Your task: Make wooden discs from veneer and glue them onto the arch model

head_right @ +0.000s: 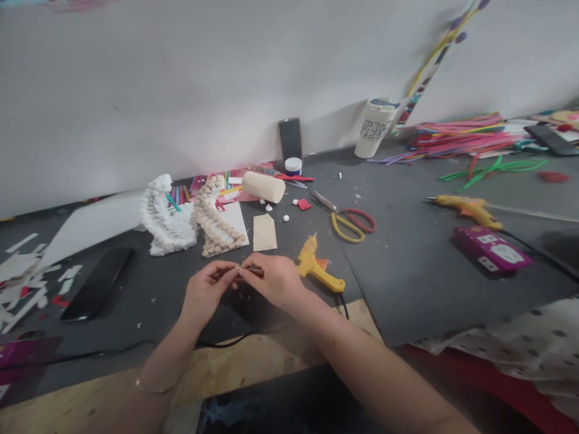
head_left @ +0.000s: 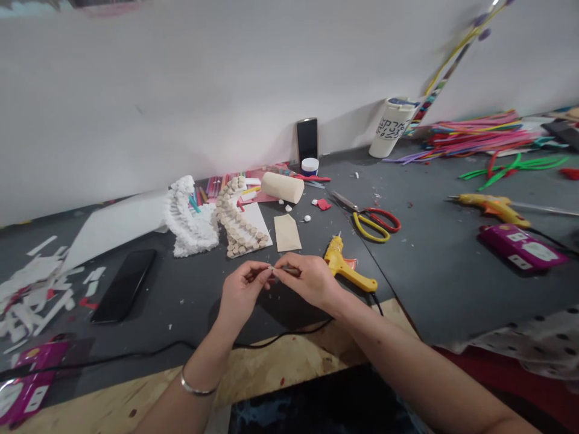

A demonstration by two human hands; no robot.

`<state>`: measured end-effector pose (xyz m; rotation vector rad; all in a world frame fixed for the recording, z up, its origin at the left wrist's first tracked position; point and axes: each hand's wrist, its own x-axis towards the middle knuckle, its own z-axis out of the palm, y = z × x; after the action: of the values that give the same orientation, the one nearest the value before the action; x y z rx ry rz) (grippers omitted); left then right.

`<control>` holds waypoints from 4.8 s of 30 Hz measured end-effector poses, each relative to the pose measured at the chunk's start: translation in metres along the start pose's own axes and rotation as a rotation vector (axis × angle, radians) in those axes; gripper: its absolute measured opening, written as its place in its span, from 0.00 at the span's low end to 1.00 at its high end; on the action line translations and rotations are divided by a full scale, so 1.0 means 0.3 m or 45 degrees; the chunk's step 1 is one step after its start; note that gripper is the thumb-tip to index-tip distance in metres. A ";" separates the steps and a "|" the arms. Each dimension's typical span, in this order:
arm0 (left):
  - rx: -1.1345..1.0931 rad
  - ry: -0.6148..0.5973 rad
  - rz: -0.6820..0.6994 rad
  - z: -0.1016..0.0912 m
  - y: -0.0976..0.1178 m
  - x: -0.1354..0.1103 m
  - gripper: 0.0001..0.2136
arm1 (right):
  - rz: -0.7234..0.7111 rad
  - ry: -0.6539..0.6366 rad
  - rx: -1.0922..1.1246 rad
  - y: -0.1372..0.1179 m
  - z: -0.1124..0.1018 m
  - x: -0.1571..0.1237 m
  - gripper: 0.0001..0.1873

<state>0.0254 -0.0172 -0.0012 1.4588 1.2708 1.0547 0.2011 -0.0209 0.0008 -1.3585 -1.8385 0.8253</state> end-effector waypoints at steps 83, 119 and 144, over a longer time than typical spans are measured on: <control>0.201 0.093 -0.023 -0.001 -0.009 -0.013 0.11 | -0.193 -0.155 0.054 0.013 0.005 -0.007 0.08; 0.759 0.148 0.646 0.004 -0.014 -0.035 0.08 | 0.086 -0.273 0.393 0.032 0.013 0.019 0.09; 0.352 0.069 0.330 0.012 -0.025 -0.023 0.10 | -0.150 -0.193 0.238 0.024 -0.013 0.011 0.07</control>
<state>0.0266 -0.0239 -0.0095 1.8552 1.3307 1.1254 0.2074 -0.0157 -0.0024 -1.0861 -1.8834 1.0336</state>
